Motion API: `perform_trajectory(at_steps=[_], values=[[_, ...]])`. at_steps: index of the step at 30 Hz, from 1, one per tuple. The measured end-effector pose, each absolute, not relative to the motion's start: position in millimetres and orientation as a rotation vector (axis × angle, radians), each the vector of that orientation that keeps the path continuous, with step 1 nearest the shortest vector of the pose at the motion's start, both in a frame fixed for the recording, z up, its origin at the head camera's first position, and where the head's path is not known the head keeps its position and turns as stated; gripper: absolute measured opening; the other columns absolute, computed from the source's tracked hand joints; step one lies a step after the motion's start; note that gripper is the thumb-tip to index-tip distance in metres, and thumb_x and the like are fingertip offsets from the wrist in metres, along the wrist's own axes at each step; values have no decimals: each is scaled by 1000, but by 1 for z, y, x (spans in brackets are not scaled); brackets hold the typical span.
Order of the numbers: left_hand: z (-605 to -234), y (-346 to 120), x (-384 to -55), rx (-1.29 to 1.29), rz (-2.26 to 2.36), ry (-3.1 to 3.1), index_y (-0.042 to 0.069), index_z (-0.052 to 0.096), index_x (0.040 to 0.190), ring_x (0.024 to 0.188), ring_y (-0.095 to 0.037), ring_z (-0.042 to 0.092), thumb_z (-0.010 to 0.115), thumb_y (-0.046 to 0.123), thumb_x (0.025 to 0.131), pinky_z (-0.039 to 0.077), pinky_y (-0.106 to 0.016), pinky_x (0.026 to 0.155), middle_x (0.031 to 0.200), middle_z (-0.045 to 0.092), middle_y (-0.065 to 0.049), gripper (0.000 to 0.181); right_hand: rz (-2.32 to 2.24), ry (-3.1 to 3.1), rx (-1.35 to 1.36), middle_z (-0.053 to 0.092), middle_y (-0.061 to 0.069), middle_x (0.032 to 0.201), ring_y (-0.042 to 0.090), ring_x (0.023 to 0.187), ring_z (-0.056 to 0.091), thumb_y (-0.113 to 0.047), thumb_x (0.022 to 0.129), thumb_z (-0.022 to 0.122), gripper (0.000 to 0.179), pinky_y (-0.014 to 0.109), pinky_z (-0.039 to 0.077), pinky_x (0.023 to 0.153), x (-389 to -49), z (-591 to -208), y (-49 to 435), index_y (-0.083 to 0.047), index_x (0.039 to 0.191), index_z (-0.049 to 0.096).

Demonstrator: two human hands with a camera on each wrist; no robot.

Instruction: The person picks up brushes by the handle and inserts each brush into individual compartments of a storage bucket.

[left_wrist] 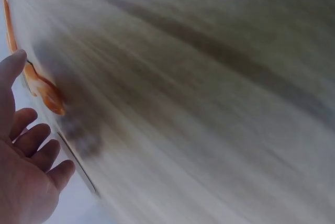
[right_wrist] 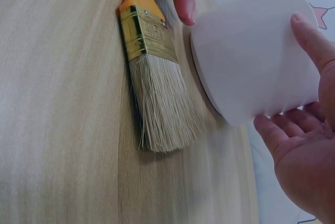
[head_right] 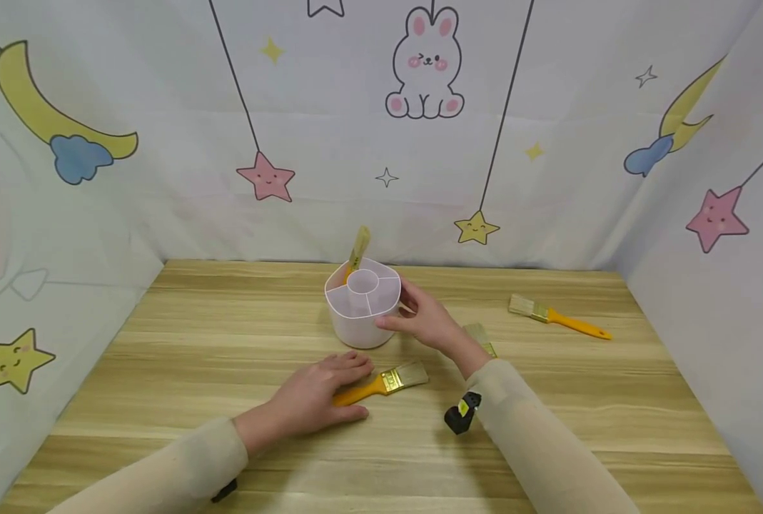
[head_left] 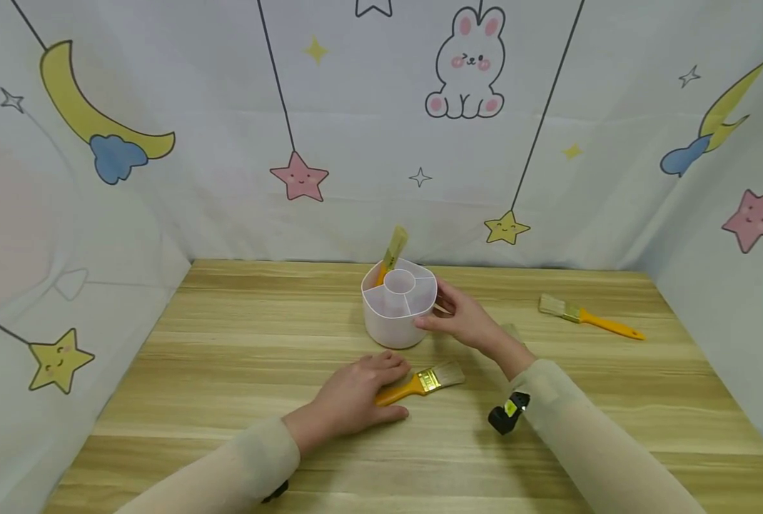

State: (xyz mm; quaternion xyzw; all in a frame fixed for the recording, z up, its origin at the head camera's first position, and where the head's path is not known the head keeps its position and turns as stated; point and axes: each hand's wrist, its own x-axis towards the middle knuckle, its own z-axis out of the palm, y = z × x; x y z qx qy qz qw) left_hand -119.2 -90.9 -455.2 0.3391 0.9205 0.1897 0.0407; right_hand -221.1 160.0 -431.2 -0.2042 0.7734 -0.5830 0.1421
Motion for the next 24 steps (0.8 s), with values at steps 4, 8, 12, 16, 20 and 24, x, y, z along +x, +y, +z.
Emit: perform_trajectory(at_steps=[4,8,12,16,20,24], values=[[-458,-89,-121,1057,557,2822,11,63,150,147,-30,53,81,44,96,43,-52,122,154,61,-9,66,-1681,2236,-590,35,23,170,40,157,34,-4,98,79,90,52,36,125,-222,-431,160,0,169,24],[-461,-88,-122,1087,537,2821,11,65,149,146,-30,54,78,42,98,44,-51,121,153,62,-9,61,-1683,2242,-593,35,24,170,40,157,34,-3,98,78,89,52,36,125,-222,-431,159,1,168,24],[-463,-88,-122,1111,520,2822,10,65,148,145,-30,55,77,41,100,46,-50,120,152,63,-9,59,-1678,2252,-584,35,24,170,41,156,35,-3,97,78,89,52,36,125,-223,-431,158,1,168,24],[-464,-87,-123,1132,525,2826,9,67,147,143,-29,57,75,39,101,48,-48,118,151,63,-9,56,-1686,2245,-581,34,25,169,41,156,35,-3,98,78,89,52,36,125,-223,-430,158,2,168,23],[-465,-87,-123,1133,564,2819,9,69,145,142,-28,59,75,35,101,52,-48,114,150,64,-8,51,-1684,2246,-573,35,24,169,41,157,35,-4,97,79,90,52,36,125,-224,-430,158,1,168,24],[-465,-86,-123,1140,622,2803,9,70,143,140,-27,60,76,29,101,55,-48,111,148,66,-7,46,-1671,2256,-564,35,23,170,40,157,35,-6,97,79,90,52,36,125,-224,-430,159,0,169,25]])
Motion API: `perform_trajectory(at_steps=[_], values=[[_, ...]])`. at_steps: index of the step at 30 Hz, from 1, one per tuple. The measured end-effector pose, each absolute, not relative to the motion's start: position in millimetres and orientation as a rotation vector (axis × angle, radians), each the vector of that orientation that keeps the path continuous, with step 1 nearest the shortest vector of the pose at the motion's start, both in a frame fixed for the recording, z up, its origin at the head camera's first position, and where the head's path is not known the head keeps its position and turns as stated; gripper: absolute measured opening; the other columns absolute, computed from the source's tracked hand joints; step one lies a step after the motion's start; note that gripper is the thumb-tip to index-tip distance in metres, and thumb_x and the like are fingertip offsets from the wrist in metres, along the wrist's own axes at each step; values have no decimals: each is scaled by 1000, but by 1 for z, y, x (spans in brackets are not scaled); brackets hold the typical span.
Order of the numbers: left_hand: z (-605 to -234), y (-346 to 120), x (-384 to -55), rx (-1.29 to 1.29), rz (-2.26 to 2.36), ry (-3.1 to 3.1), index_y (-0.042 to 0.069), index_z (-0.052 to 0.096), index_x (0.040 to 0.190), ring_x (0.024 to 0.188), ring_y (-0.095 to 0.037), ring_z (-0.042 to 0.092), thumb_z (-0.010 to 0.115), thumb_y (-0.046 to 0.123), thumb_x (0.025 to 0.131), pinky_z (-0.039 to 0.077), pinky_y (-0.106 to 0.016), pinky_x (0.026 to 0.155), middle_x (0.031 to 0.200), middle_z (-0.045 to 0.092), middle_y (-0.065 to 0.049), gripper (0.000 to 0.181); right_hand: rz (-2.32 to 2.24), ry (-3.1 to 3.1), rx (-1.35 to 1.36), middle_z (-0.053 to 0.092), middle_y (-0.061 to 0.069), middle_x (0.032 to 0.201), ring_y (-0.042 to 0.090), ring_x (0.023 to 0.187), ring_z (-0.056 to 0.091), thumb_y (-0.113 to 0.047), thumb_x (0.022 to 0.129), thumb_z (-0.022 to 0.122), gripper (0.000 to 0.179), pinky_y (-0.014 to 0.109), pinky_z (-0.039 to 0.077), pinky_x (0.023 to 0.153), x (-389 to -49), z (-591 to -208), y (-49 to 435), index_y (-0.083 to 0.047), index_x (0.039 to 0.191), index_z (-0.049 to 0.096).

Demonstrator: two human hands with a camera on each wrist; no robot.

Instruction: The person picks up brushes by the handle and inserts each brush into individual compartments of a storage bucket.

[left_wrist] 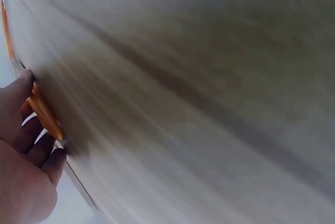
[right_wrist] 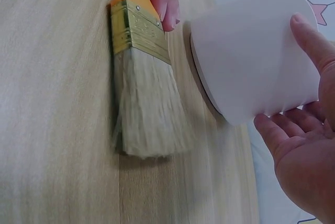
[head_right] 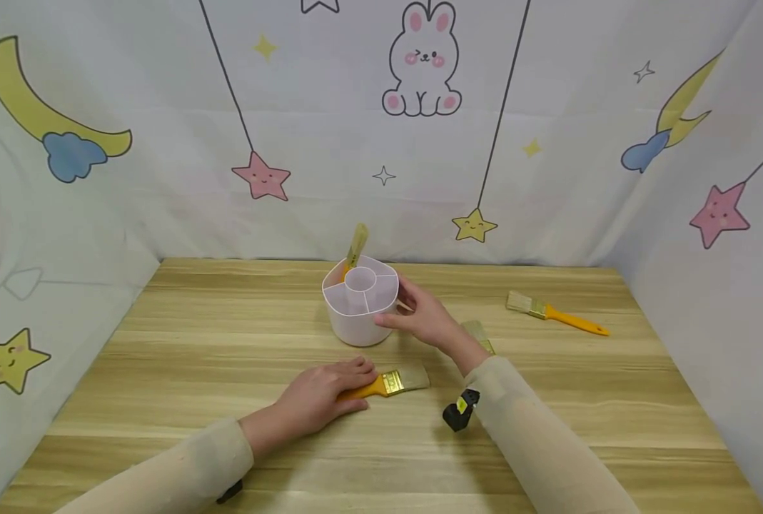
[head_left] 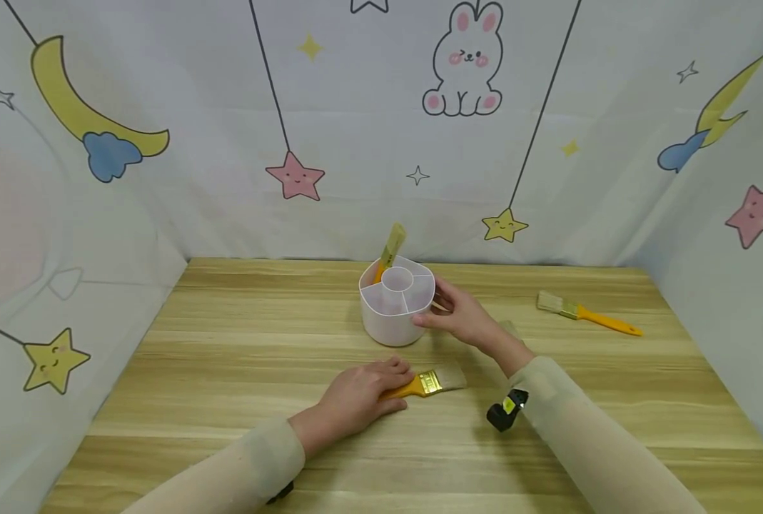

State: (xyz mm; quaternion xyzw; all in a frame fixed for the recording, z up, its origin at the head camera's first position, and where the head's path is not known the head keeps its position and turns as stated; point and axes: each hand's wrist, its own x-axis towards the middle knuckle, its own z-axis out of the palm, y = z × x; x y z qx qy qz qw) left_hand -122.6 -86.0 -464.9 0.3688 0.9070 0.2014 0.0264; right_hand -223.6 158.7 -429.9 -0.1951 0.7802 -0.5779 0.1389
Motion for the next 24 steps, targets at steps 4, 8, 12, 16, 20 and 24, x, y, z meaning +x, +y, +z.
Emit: perform_trajectory(at_steps=[4,8,12,16,20,24], values=[[-464,-86,-122,1154,660,2781,10,71,142,138,-26,62,76,25,101,55,-47,110,145,68,-6,43,-1664,2251,-537,36,20,170,37,157,36,-7,97,80,91,50,37,125,-223,-429,159,-3,169,25],[-463,-85,-121,1169,664,2781,11,72,141,136,-24,64,75,22,101,57,-47,108,143,70,-6,41,-1669,2244,-527,36,19,170,35,157,36,-8,97,81,91,49,38,125,-223,-429,158,-4,169,26],[-463,-84,-120,1203,664,2804,13,74,138,132,-23,66,76,19,101,59,-45,105,139,72,-5,38,-1681,2236,-531,38,19,169,35,157,36,-7,97,81,91,49,37,125,-222,-428,158,-4,169,26],[-466,-84,-120,1274,661,2855,15,78,132,126,-20,70,76,17,100,62,-42,100,131,76,-1,32,-1685,2230,-530,38,19,169,35,157,36,-8,97,81,91,50,37,126,-222,-429,159,-4,169,26],[-466,-82,-119,1312,635,2901,16,81,127,121,-17,73,75,17,101,64,-40,95,125,78,3,27,-1682,2231,-519,38,18,169,35,157,36,-8,97,81,91,50,37,126,-221,-430,158,-5,170,26],[-465,-82,-119,1303,584,2924,18,81,124,118,-13,74,75,17,100,65,-37,89,122,79,5,25,-1680,2237,-516,37,18,170,35,157,36,-9,96,82,92,49,38,125,-221,-430,158,-5,169,26]])
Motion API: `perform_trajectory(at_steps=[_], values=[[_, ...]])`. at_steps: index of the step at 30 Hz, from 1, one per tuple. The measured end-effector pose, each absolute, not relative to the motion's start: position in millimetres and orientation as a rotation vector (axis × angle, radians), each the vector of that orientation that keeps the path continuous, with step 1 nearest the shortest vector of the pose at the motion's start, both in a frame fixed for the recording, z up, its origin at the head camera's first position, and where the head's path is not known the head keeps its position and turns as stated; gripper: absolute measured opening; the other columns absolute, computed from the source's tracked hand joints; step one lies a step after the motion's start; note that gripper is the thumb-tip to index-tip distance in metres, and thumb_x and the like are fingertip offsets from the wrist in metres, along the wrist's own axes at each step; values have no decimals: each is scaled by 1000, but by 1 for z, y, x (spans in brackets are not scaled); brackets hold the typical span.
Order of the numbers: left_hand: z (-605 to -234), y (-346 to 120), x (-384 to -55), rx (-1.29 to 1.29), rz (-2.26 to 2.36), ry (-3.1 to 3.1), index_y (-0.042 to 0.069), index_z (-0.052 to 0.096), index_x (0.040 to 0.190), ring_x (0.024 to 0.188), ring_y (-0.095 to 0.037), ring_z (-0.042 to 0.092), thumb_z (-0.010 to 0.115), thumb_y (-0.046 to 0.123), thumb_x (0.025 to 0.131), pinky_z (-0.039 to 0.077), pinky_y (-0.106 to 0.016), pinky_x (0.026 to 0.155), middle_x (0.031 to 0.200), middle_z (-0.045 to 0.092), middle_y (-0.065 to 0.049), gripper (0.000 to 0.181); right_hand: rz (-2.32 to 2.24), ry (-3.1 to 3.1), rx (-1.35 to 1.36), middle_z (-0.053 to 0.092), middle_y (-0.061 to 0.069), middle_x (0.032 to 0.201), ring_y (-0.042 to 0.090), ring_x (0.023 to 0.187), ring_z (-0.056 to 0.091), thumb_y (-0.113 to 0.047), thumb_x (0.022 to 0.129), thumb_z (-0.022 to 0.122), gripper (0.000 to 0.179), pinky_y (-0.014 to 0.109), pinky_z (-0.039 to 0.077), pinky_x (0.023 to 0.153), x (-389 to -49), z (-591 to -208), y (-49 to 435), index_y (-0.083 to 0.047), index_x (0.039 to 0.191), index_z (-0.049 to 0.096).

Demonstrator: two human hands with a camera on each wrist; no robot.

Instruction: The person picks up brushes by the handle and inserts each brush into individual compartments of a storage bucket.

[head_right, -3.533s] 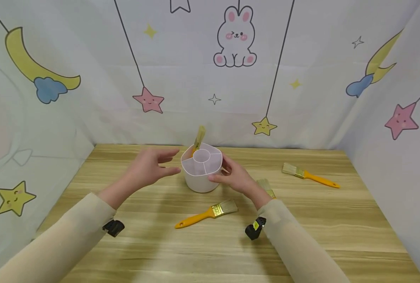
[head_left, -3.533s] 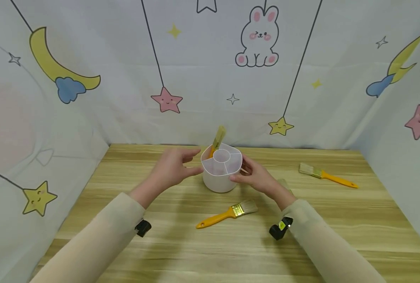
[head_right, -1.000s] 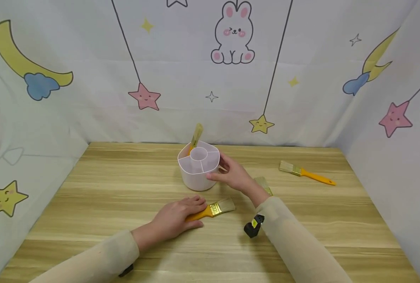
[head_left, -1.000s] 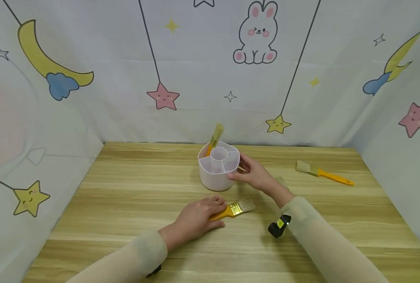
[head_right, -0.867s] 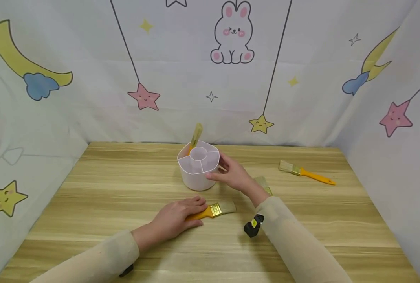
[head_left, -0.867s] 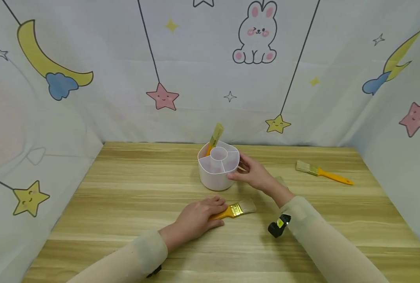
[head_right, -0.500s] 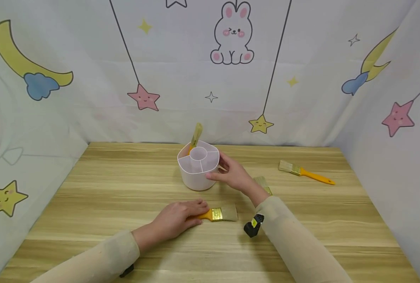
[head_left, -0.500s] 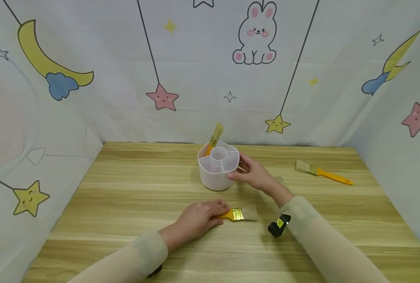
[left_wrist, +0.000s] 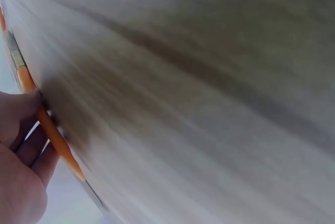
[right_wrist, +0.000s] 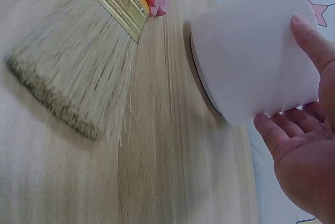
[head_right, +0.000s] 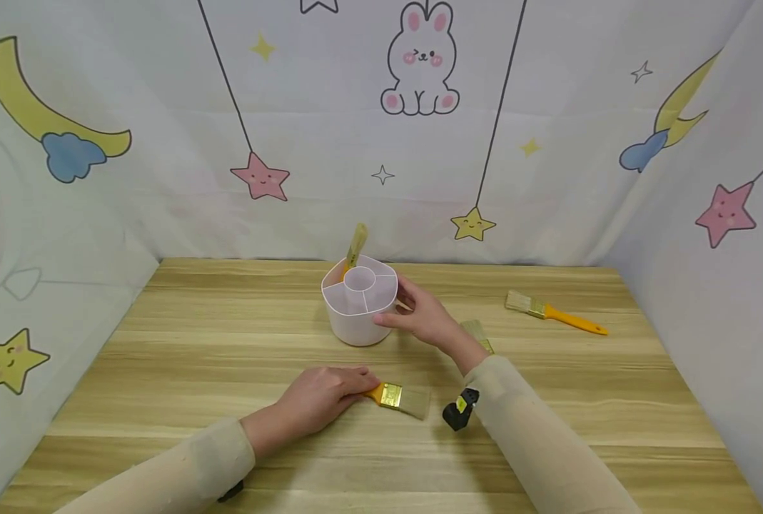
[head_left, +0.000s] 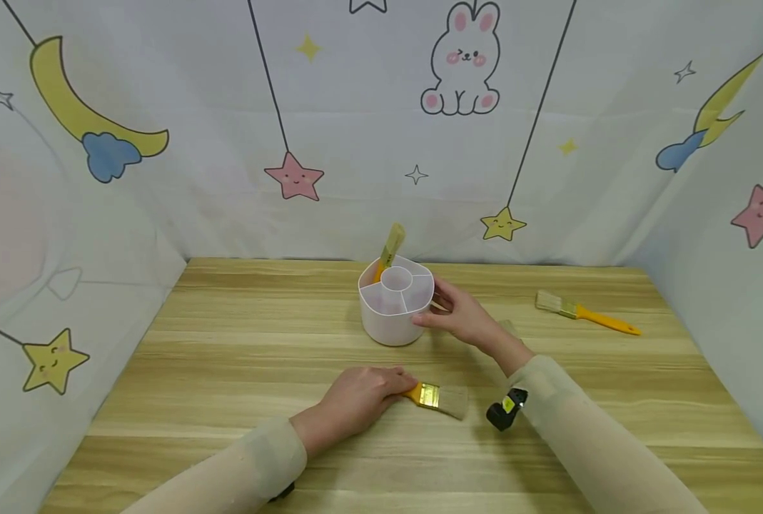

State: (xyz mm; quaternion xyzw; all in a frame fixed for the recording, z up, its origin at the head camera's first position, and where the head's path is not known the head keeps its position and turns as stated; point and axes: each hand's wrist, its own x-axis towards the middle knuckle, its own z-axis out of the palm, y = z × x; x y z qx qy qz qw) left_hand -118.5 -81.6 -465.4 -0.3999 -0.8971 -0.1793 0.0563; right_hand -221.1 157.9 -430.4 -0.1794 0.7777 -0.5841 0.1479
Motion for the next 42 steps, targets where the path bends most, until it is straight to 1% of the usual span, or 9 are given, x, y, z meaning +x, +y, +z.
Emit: perform_trajectory(at_steps=[5,12,20,27,30,37,39,42], values=[[-463,-82,-118,-1199,-513,-2741,19,82,124,114,-12,75,76,16,99,65,-36,86,122,79,6,25,-1677,2243,-524,36,19,171,36,157,37,-8,96,82,92,49,39,124,-222,-430,157,-4,169,27],[-455,-85,-118,-1214,-546,-2704,16,82,124,113,-14,75,77,11,97,64,-36,91,122,80,5,27,-1686,2239,-524,36,19,170,36,157,36,-7,96,82,91,49,38,125,-222,-431,157,-4,169,28],[-443,-91,-118,-1180,-661,-2650,16,82,124,110,-15,77,80,12,95,64,-36,91,119,80,5,29,-1655,2262,-536,36,19,170,38,157,36,-10,96,82,92,51,38,124,-220,-429,158,-5,169,28],[-429,-101,-117,-1115,-750,-2673,15,81,126,111,-16,76,82,8,94,64,-39,94,120,80,5,33,-1676,2236,-532,37,19,170,37,157,36,-7,96,82,91,49,38,125,-220,-428,158,-4,169,28],[-423,-107,-117,-1072,-772,-2664,15,82,125,109,-16,77,82,6,94,64,-38,92,119,80,5,33,-1685,2226,-532,37,19,170,37,157,36,-7,96,81,91,49,38,125,-220,-428,158,-3,169,28],[-405,-122,-122,-984,-825,-2613,16,83,123,99,-16,79,84,5,91,65,-32,80,114,81,3,33,-1687,2220,-552,38,19,169,38,156,37,-7,96,81,89,50,39,124,-221,-431,159,-4,169,28],[-399,-125,-124,-962,-856,-2604,15,83,124,97,-16,79,84,5,91,65,-31,79,113,82,2,35,-1685,2225,-556,38,20,169,39,156,37,-5,97,80,89,50,39,123,-222,-432,158,-3,169,28],[-389,-128,-128,-922,-930,-2590,14,82,125,95,-17,79,84,3,91,65,-29,78,113,82,-1,36,-1683,2247,-572,36,26,168,42,156,36,1,98,75,87,52,39,123,-224,-433,158,2,168,25]])
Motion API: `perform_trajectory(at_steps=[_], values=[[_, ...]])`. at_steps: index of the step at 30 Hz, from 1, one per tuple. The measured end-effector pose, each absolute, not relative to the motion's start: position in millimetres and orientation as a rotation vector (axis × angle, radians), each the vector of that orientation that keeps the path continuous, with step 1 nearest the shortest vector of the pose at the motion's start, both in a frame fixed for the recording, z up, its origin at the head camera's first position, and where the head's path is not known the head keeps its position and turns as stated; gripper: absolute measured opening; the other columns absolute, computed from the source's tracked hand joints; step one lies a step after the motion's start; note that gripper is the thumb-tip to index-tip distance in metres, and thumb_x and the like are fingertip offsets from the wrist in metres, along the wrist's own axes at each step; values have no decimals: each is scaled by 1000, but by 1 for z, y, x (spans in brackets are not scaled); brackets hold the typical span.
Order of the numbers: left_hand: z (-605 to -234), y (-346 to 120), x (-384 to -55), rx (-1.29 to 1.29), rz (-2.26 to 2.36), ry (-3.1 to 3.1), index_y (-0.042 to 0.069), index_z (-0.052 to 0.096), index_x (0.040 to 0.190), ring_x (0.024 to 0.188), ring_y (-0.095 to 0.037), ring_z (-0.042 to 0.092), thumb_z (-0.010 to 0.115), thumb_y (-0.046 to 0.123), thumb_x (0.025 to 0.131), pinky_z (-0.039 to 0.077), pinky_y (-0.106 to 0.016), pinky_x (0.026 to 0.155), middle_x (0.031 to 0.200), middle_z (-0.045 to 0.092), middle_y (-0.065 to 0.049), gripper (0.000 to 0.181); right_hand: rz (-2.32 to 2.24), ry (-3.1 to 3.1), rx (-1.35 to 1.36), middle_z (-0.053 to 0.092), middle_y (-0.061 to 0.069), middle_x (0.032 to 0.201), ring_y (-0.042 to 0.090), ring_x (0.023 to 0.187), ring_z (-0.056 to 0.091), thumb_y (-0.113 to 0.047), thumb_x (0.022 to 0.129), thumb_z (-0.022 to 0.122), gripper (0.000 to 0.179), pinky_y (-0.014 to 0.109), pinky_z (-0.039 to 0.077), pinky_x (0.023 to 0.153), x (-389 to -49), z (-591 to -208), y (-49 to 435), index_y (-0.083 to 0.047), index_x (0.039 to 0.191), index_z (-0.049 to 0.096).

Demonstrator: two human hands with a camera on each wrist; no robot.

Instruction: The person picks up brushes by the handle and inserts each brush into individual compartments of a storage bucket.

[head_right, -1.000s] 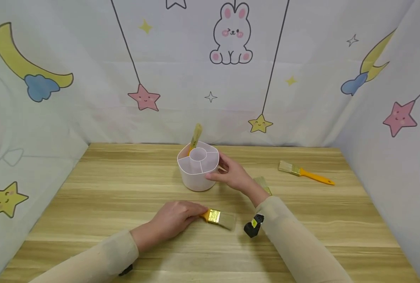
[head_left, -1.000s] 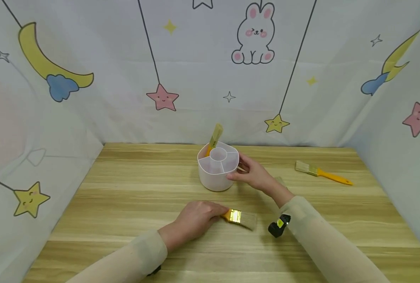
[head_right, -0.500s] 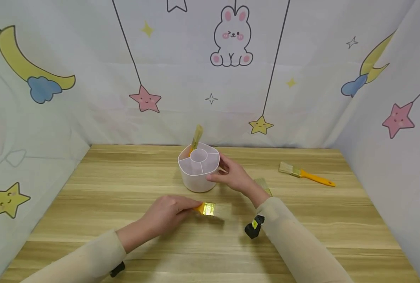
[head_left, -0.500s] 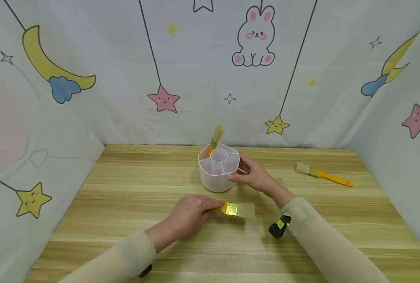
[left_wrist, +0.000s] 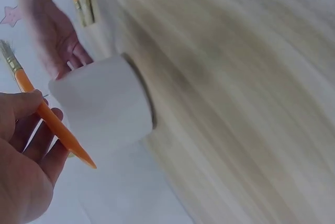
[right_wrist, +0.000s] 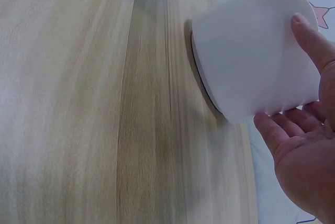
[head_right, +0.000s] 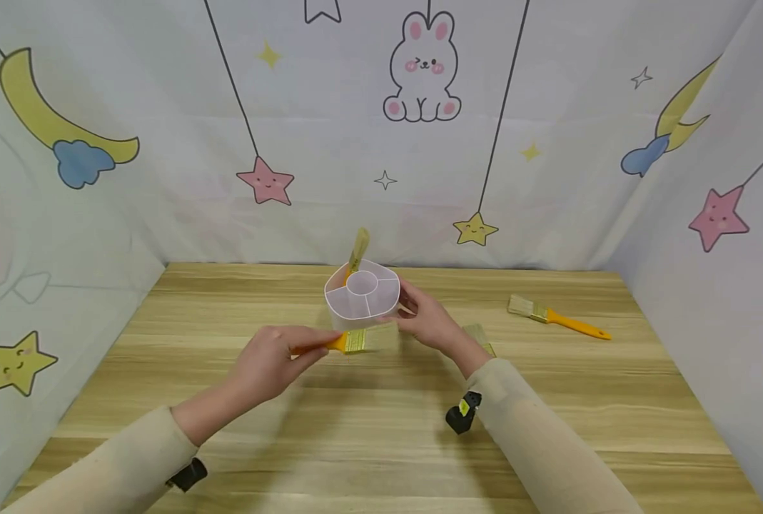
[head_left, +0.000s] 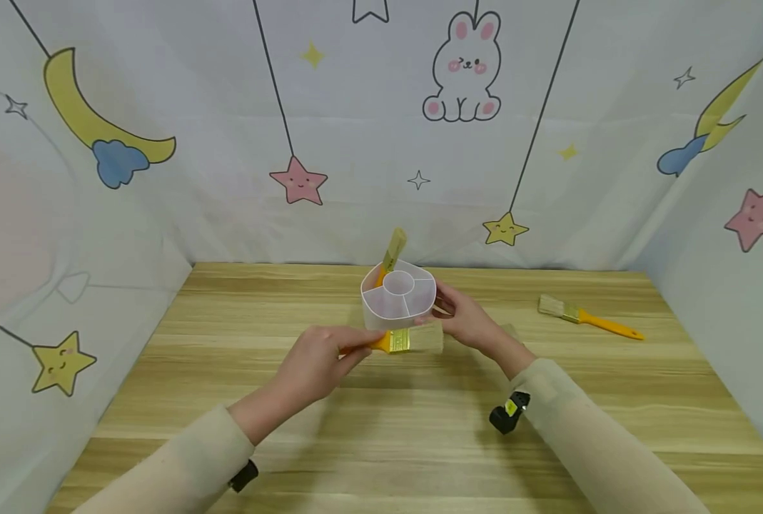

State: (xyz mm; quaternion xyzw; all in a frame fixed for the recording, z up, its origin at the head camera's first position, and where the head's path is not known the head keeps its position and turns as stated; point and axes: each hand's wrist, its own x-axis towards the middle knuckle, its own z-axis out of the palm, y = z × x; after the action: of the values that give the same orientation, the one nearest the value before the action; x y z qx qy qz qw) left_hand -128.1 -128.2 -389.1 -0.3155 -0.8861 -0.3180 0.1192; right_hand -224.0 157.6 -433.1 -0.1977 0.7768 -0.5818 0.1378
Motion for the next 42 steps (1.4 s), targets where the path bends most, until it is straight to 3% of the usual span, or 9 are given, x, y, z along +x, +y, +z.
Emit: perform_trajectory(at_steps=[4,10,12,15,19,30,42], values=[[-378,-127,-134,-853,-1029,-2578,13,81,127,91,-16,78,84,2,91,65,-29,76,113,81,-3,38,-1663,2290,-565,37,27,167,42,154,39,5,97,73,87,53,41,122,-225,-433,158,2,168,24],[-363,-119,-144,-707,-1189,-2610,15,79,131,97,-19,78,82,7,94,64,-30,77,120,79,-7,37,-1637,2278,-517,54,16,158,34,149,49,-11,96,82,71,49,45,120,-221,-430,159,-6,158,48],[-359,-115,-149,-656,-1261,-2616,15,79,132,100,-20,78,82,8,95,65,-31,77,122,79,-9,37,-1653,2252,-526,48,16,163,34,154,42,-12,98,80,70,48,41,123,-220,-430,159,-5,159,46],[-354,-108,-157,-587,-1374,-2608,14,78,133,105,-22,77,79,9,98,66,-32,81,124,78,-10,35,-1666,2233,-536,37,16,170,35,157,35,-10,99,79,83,49,38,125,-221,-430,158,-5,167,33],[-349,-98,-170,-512,-1549,-2549,13,77,134,113,-23,76,77,9,100,64,-37,93,129,76,-9,35,-1661,2246,-537,33,18,172,36,157,35,-10,98,80,91,49,38,124,-221,-430,158,-3,170,24],[-341,-72,-201,-297,-1882,-2380,12,75,136,120,-21,73,77,13,101,59,-37,105,127,77,-7,35,-1685,2245,-541,35,18,171,36,157,36,-13,97,81,92,48,39,124,-219,-431,159,-2,169,25],[-343,-49,-224,-234,-2062,-2219,11,76,134,118,-22,74,77,10,100,58,-37,106,125,78,-9,34,-1707,2230,-521,32,17,173,35,158,35,-11,97,81,92,48,39,124,-217,-431,158,-4,170,24]])
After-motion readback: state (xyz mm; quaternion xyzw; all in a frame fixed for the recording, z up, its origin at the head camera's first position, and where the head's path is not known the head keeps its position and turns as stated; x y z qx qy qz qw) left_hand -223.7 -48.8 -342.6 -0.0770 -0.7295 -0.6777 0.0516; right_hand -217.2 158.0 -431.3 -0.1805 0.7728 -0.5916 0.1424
